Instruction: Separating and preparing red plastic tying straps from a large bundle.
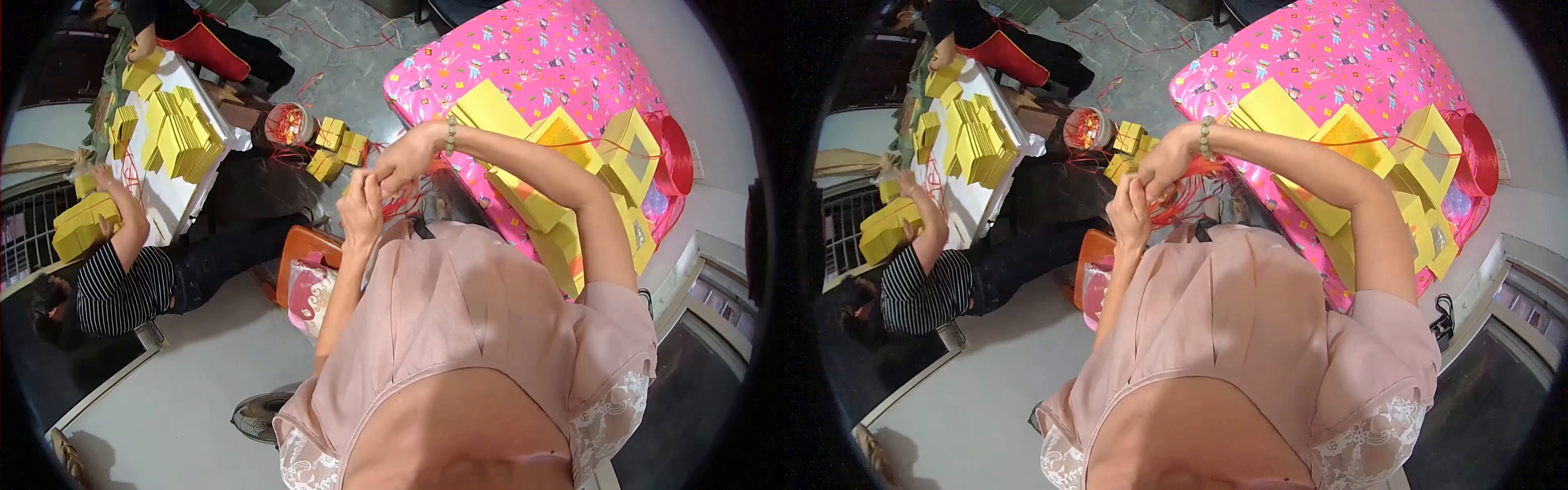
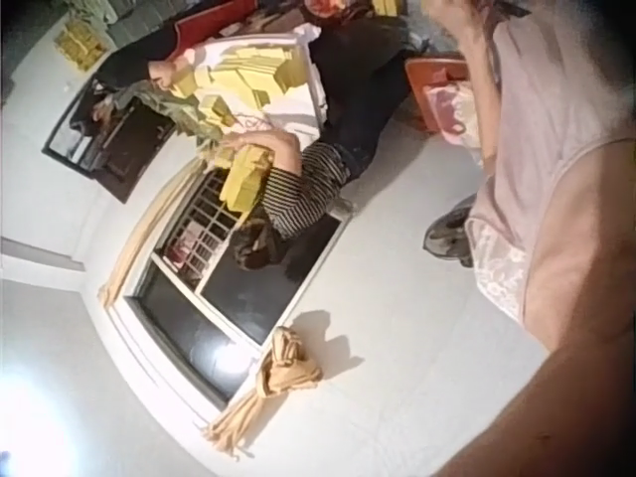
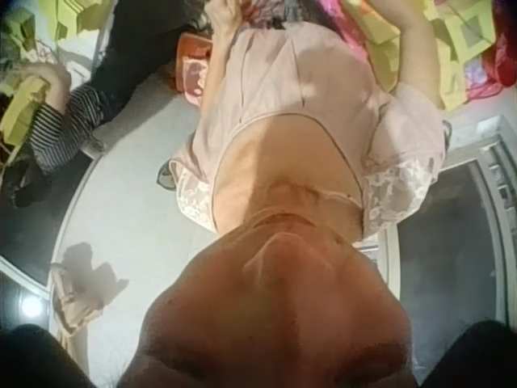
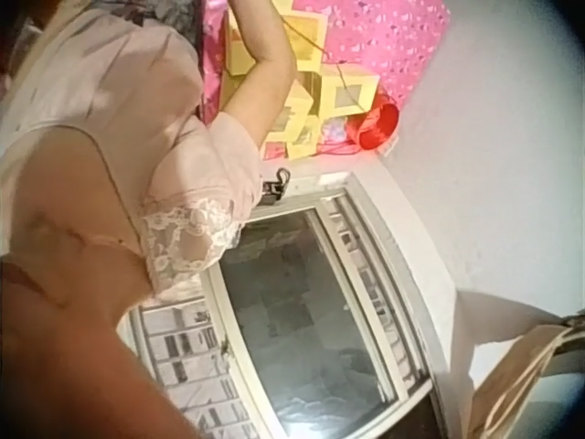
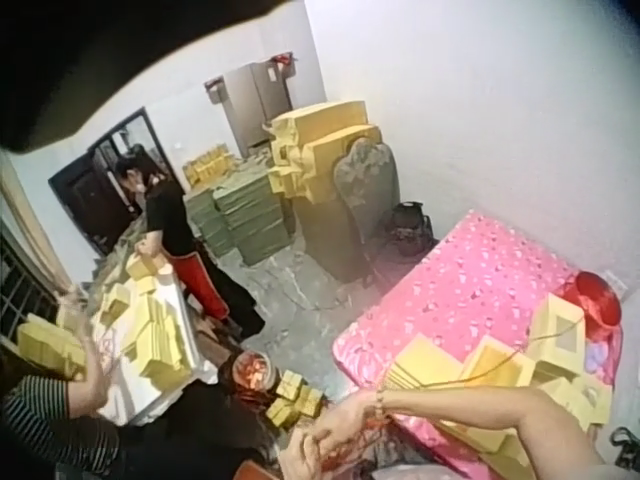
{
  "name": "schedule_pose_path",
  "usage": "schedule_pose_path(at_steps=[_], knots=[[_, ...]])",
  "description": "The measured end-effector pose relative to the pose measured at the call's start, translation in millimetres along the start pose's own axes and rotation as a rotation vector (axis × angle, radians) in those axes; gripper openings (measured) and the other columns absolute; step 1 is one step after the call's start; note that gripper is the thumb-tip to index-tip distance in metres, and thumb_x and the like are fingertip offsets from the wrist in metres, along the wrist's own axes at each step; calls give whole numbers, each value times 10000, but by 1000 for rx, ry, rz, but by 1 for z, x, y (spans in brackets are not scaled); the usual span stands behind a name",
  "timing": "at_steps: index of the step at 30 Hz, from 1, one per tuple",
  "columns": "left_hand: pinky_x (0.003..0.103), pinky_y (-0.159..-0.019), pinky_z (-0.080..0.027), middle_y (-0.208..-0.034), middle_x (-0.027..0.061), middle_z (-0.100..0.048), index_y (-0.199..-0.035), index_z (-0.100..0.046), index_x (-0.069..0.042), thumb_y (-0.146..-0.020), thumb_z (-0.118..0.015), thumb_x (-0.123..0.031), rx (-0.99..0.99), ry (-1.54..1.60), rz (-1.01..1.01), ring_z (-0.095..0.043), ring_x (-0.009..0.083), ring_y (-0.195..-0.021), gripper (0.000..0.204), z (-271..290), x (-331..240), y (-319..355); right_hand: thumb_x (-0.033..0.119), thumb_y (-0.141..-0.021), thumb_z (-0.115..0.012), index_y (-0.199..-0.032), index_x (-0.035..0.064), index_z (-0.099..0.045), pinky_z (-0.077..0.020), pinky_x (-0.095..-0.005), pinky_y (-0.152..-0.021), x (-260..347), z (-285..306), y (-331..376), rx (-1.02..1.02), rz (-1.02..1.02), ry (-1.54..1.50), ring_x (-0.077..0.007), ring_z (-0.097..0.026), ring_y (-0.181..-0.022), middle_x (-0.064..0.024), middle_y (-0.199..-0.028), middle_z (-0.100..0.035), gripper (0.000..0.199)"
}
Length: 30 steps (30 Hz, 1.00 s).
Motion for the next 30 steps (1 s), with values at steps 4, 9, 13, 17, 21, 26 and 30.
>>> schedule_pose_path(at_steps=[4,9,13,17,21,26,30], knots=[[299,-457,-354,-538,132,-432,-744,-527,14,-908,-451,-211,-207,-83,148,-419,93,-502,288,29,72,42,328,-879,-511,-745,-4,-514,-383,-281,-509,3,18,26,29,-105,65,-110,-468,-548,-4,-577,-486,358],[390,-447,-374,-506,174,-458,-709,-568,32,-902,-453,-222,-283,-86,468,-528,240,-448,339,49,131,107,316,-883,-513,-749,-2,-505,-362,-264,-527,-17,33,67,30,-174,111,-93,-436,-563,6,-591,-462,346],[422,-508,-420,-555,173,-538,-717,-578,39,-923,-387,-251,-27,-425,365,-580,316,-550,404,30,175,135,313,-900,-486,-771,5,-490,-344,-257,-514,-7,36,66,19,-152,15,-90,-402,-558,24,-597,-411,334],[358,-794,-433,-965,221,-595,-980,-575,43,-946,-249,-276,-89,-296,-25,-575,335,-902,458,17,98,51,314,-905,-470,-812,9,-504,-343,-245,-502,5,34,56,-13,-193,-21,-82,-407,-576,23,-630,-420,321],[340,-862,-401,-1034,183,-585,-1074,-547,9,-930,-287,-225,-121,31,20,-555,301,-977,378,17,26,-23,300,-893,-483,-839,-3,-510,-365,-255,-513,23,24,37,-17,-255,43,-93,-425,-586,13,-655,-444,309],[404,-441,-306,-464,190,-388,-571,-473,55,-924,-397,-277,10,89,78,-401,205,-398,491,-16,-8,-20,281,-876,-516,-805,-21,-520,-392,-275,-526,25,26,40,-11,-237,210,-116,-474,-575,-8,-621,-490,310],[375,-412,-275,-457,165,-335,-553,-443,39,-922,-406,-270,-46,-77,120,-314,171,-402,482,-10,38,5,292,-880,-518,-783,-17,-519,-391,-272,-517,-8,33,68,6,-209,180,-113,-461,-547,7,-587,-465,325]])
Point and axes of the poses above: each hand's wrist, its own y-axis away from the middle knuckle, its own z-axis out of the back of the hand, x = y × z, the point moved 6 cm from there along -y, towards the middle knuckle
